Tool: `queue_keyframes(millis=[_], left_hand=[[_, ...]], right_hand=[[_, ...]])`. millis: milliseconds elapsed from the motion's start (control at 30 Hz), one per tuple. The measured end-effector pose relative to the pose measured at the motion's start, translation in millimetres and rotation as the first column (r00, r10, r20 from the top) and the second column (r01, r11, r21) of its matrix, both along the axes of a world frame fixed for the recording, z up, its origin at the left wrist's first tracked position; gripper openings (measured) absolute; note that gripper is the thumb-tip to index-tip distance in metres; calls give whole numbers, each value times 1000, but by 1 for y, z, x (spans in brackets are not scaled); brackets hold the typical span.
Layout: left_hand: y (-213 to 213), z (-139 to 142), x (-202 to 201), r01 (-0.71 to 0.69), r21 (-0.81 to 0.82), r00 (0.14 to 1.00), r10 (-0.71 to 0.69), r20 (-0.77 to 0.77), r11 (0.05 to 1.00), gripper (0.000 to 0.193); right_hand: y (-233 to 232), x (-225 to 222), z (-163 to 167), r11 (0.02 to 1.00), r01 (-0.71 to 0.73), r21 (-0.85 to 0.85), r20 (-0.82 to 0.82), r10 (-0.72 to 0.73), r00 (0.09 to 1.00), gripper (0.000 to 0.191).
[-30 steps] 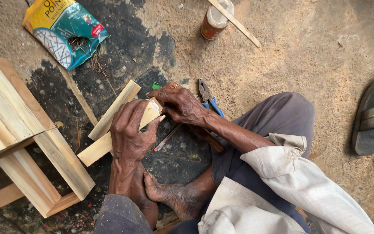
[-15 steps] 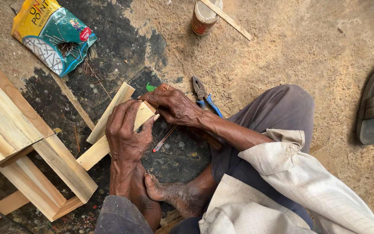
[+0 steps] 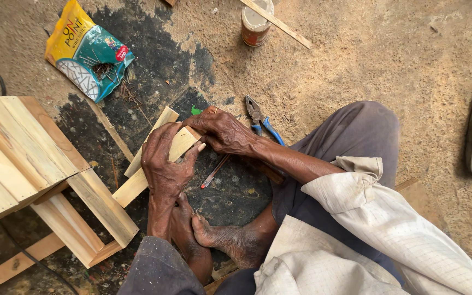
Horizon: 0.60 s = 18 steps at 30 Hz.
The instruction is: The person assembles small wooden boxes by applying glue to wooden slats, joining them, and securing the joints with nails using a hammer. The person works on the floor, handling multiple pieces and tools to construct the box frames.
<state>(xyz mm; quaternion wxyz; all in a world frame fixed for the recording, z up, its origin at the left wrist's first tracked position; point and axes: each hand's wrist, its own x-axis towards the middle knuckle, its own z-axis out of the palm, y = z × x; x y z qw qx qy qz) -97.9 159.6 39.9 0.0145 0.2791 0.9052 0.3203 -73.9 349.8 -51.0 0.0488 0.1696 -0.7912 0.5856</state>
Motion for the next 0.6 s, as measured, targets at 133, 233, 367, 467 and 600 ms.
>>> queue_keyframes(millis=[133,233,367,467,600], left_hand=[[4,0,7,-13,2,1000,13,-7,1000,50],[7,-4,10,-12,-12,1000,12,-10,1000,49],[9,-9,12,6,-29,999,-7,-40,1000,49],[10,-10,11,17,-35,998,-19,-58,999,49],[12,-9,10,12,-33,997,-15,-82,999,49]], right_hand=[[7,6,1,1000,-13,4,9,13,1000,49],[10,10,2,1000,-2,2,-17,3,1000,52],[14,12,2,1000,-13,5,36,13,999,55],[15,12,3,1000,9,6,3,-9,1000,52],[16,10,8,1000,14,3,18,-14,1000,48]])
